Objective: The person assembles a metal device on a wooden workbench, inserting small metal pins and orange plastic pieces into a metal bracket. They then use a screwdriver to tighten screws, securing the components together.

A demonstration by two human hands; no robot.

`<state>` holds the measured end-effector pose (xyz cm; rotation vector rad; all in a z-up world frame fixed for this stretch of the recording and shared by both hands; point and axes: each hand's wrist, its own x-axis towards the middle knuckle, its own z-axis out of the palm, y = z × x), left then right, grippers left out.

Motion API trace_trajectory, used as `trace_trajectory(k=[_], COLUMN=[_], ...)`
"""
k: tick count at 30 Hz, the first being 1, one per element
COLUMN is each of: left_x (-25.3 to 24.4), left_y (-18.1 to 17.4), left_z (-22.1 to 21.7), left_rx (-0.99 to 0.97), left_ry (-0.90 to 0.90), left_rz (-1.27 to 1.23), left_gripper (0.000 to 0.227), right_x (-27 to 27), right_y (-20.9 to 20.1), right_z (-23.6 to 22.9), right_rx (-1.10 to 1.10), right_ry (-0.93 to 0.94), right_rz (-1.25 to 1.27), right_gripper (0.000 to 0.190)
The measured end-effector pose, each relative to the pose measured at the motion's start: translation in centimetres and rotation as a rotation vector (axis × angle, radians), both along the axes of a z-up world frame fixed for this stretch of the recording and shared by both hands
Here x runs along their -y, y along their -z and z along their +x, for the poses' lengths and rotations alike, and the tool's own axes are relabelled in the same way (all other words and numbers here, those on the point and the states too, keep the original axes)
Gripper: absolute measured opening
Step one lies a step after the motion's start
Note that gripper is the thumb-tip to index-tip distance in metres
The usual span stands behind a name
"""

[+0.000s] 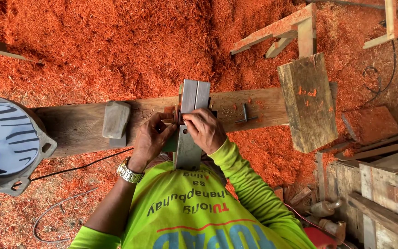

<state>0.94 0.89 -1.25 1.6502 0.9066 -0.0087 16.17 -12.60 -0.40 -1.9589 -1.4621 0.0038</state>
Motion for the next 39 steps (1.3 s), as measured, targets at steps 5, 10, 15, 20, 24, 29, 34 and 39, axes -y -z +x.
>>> trace_trajectory(k=[5, 10, 15, 20, 24, 29, 34, 39], left_x=[-0.4, -0.4, -0.5, -0.8, -1.0, -1.0, -0.9, -0.6], left_y=[-0.1, -0.3, 0.6, 0.0, -0.2, 0.5, 1.1, -0.4], left_z=[0.0, 0.0, 0.2, 0.5, 0.7, 0.6, 0.8, 1.0], left_rx=[-0.002, 0.014, 0.031, -0.028, -0.054, -0.018, 0.075, 0.185], left_ry=[0.01, 0.025, 0.022, 0.015, 0.001, -0.016, -0.021, -0.051], left_rz=[-0.001, 0.007, -0.012, -0.035, -0.063, -0.072, -0.055, -0.082], left_gripper=[0.032, 0.032, 0.032, 0.034, 0.036, 0.035, 0.034, 0.028], right_x=[-0.1, 0.2, -1.2, -2.1, -1.0, -0.2, -1.0, -1.9], right_y=[0.3, 2.5, -0.1, -1.1, 1.7, 3.5, 1.9, 0.0], right_z=[0.4, 1.0, 1.3, 1.5, 1.3, 0.0, -0.3, -1.3], right_rx=[0.017, 0.136, 0.281, 0.325, 0.287, 0.263, 0.283, 0.23], right_ry=[-0.018, -0.024, -0.078, -0.093, 0.009, 0.044, 0.074, 0.165], right_rz=[-0.004, -0.053, -0.107, -0.03, 0.085, 0.171, 0.25, 0.324], right_gripper=[0.009, 0.011, 0.015, 0.031, 0.028, 0.019, 0.015, 0.02])
